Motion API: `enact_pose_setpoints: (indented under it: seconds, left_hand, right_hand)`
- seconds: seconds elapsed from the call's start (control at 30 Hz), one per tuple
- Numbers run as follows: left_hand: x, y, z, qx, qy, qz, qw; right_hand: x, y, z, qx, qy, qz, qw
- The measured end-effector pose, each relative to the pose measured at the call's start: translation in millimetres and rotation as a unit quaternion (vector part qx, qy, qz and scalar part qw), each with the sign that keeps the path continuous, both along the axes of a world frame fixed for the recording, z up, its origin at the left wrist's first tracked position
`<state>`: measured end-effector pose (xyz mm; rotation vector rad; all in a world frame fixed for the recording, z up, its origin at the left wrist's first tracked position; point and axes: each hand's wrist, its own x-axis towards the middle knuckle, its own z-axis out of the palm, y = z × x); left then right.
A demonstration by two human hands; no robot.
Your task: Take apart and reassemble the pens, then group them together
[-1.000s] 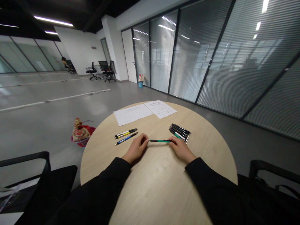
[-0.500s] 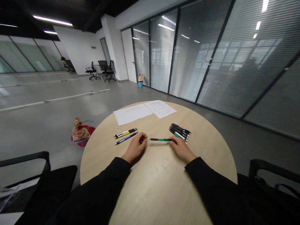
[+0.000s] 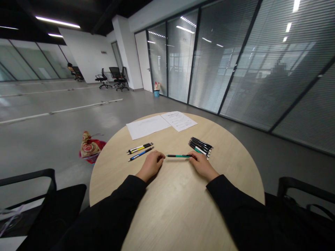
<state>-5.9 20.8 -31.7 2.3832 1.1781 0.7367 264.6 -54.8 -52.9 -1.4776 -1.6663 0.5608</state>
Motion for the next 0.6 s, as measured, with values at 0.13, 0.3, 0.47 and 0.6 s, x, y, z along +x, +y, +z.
enact_pose_setpoints:
  seconds: [0.13, 0.3, 0.47, 0.6]
  left_hand:
    - [0, -1, 1.2, 0.004, -0.002, 0.002, 1.000]
    - [0, -3, 3.3, -0.001, -0.001, 0.003, 1.000]
    - [1, -6, 6.1, -0.004, -0.041, 0.006, 0.999]
    - [2, -7, 10.5, 0.011, -0.053, -0.010, 0.999]
  right_hand:
    - [0, 0, 0.3, -0.002, -0.003, 0.003, 1.000]
    - [-1, -1, 1.9, 0.002, -0.002, -0.001, 1.000]
    - [-1, -1, 2.3, 0.000, -0.001, -0.003, 1.000]
    - [-1, -1, 2.5, 0.004, 0.003, 0.003, 1.000]
